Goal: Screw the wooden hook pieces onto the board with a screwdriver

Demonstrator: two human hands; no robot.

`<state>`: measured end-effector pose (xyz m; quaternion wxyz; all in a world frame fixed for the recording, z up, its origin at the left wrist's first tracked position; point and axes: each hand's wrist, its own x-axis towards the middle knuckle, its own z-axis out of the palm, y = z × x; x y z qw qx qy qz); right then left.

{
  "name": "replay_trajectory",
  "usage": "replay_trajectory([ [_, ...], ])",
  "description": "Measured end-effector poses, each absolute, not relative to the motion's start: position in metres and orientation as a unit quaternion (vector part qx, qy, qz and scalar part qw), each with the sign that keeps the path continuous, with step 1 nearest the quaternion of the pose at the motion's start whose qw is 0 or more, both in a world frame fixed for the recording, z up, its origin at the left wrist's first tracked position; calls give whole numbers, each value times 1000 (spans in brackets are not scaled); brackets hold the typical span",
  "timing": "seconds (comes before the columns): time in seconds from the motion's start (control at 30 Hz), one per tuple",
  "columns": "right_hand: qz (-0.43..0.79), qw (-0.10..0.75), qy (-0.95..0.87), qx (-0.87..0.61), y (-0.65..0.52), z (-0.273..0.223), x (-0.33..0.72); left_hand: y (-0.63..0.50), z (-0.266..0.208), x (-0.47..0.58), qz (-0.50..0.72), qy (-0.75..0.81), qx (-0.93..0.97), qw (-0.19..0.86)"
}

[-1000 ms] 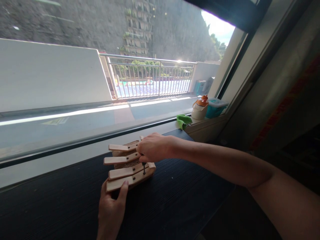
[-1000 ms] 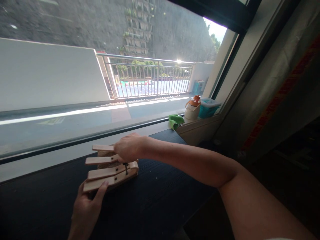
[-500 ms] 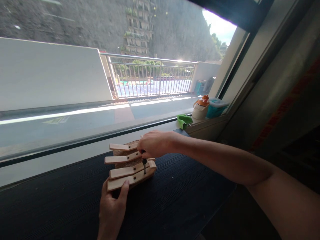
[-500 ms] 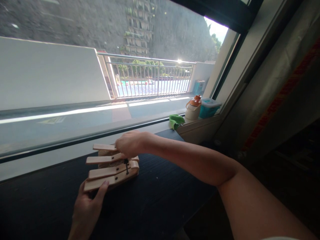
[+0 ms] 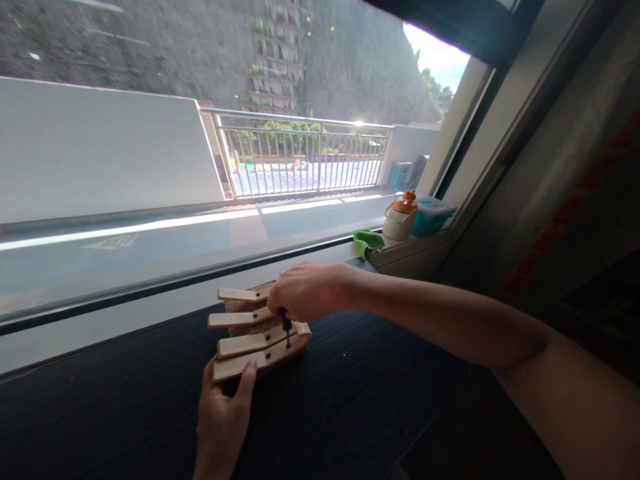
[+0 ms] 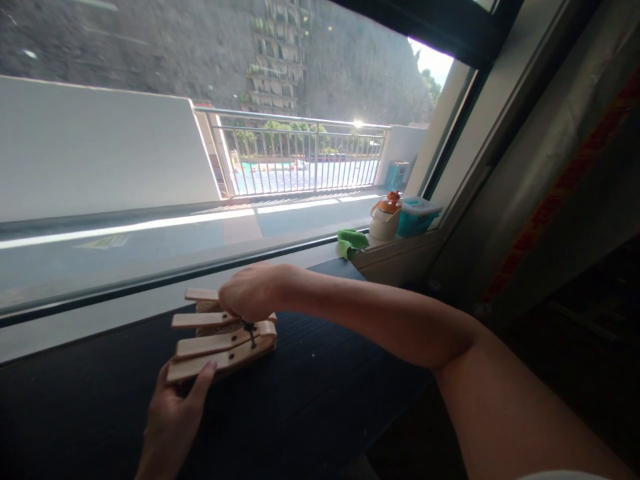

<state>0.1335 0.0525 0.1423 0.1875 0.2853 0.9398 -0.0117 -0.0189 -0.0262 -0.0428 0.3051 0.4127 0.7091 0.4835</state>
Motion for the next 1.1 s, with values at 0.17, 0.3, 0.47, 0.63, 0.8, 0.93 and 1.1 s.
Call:
replay_trajectory([
  [0.17, 4, 196, 933, 302, 55, 136, 130, -26, -41, -18, 479, 713, 418, 294],
  [0.3, 3, 191, 926, 325, 56, 133, 131, -26, -39, -17, 474, 720, 414, 291],
  [0.47, -1, 191, 918, 348, 51, 137, 132, -26, -40, -18, 476, 718, 414, 294],
  [0.63, -3, 187, 933, 306, 48, 143, 135, -27, -39, -18, 473, 721, 408, 301],
  [0.8, -4, 168, 949, 266, 54, 137, 133, -26, -34, -16, 467, 727, 401, 304],
  [0.93, -6, 169, 942, 289, 58, 133, 132, -25, -37, -17, 472, 724, 404, 300],
  [1.1, -17, 161, 926, 340, 60, 129, 135, -26, -38, -18, 471, 724, 406, 299],
])
